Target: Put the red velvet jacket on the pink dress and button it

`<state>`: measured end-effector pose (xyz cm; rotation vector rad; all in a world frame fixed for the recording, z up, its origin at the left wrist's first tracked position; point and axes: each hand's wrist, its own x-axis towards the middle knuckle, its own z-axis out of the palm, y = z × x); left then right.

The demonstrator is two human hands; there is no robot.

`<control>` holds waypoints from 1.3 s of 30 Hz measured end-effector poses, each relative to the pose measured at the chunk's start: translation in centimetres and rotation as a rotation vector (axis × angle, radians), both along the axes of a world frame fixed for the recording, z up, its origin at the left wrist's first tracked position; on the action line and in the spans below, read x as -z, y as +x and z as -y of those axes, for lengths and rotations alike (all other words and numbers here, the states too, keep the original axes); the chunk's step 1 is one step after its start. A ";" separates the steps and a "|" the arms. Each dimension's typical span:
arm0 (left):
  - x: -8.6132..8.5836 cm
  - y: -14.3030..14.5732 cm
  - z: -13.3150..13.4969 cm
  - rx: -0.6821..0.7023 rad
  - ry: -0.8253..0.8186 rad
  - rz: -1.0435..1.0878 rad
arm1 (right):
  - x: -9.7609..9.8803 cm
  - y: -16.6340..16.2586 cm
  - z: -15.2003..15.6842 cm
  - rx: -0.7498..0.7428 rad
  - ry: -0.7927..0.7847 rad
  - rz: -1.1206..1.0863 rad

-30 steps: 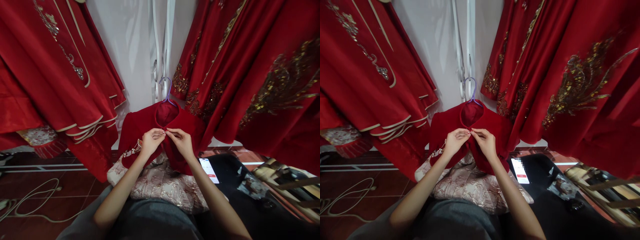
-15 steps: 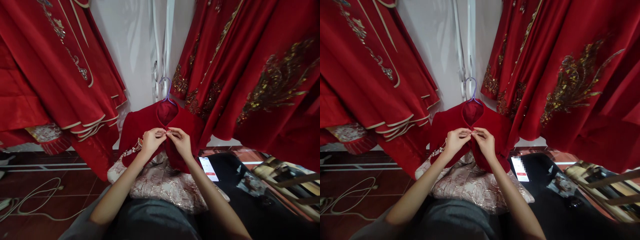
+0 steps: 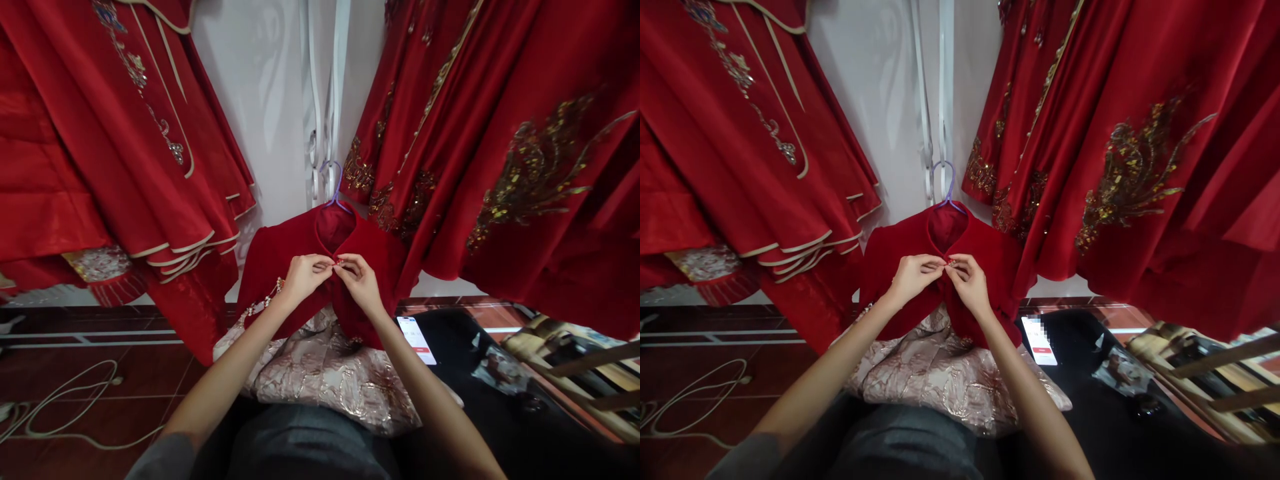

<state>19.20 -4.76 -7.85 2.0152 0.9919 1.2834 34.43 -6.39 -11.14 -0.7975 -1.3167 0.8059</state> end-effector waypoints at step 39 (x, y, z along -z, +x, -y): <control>5.0 0.2 8.3 0.001 -0.592 0.591 | -0.3 -0.2 6.4 -0.045 -0.059 0.651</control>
